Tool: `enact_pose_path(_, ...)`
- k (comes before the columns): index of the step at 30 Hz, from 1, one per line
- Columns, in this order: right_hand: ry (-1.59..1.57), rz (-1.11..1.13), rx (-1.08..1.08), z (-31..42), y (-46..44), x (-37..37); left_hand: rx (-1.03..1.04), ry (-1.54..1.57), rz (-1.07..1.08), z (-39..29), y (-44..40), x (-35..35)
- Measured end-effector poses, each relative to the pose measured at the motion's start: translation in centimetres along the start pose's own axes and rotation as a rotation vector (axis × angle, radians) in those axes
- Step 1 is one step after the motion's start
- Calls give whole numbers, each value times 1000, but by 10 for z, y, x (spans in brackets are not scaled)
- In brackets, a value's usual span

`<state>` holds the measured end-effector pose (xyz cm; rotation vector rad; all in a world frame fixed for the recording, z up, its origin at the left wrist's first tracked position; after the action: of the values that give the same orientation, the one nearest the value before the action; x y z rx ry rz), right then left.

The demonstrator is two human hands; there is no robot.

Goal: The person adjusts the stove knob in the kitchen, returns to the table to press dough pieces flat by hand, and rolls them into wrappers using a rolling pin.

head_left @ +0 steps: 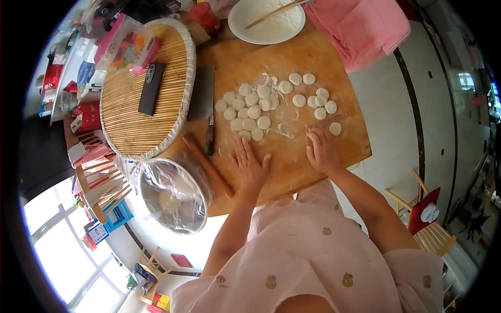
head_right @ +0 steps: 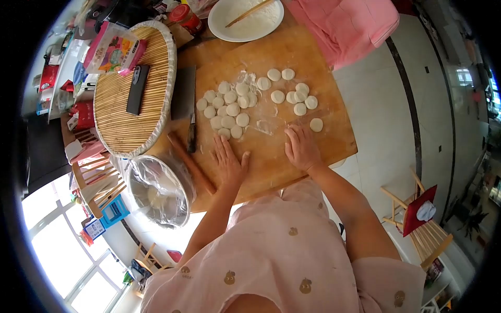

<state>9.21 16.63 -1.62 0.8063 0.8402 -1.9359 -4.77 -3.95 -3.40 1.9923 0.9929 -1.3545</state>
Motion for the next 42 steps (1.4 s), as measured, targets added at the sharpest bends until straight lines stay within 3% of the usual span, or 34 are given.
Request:
enact_pose_path(17,48,99,9,5,-2,1,-19,-96,15,-1,-3,-1)
enact_pose_path(20,99,92,22,3,0,3,-37,-9,-52,-5,-4,-7)
enact_pose_path(23,103,40,-14,4,1,1,-156,780,-403,-29,-19,-30)
enact_pose_path(26,136,63,6,5,1,3,-231,746,-464,-27,-32,-55)
enact_pose_path(29,140,86,20,5,2,4,-279,666,-369,4,-30,-45)
enact_pose_path(32,107,53,20,8,0,-2,-114,405,-378,0,-16,-44)
enact_pose_path(35,117,58,25,5,1,3,204,304,-167,-45,-1,-26)
enact_pose_path(38,94,77,27,2,2,3,341,426,-33,-93,-12,-10)
enact_pose_path(42,74,43,41,6,1,-1,304,497,-20,-109,-24,2)
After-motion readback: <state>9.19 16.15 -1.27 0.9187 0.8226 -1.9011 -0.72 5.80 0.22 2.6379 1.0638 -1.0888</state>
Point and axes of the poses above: each hand's wrist, its own y-axis away from the middle knuckle, its own x-axis out of the palm, z = x × y, the point moved 6 cm from there along -y, towards the middle knuckle, and after that the axes turned 6 degrees about -z, right-handed, at the moved point
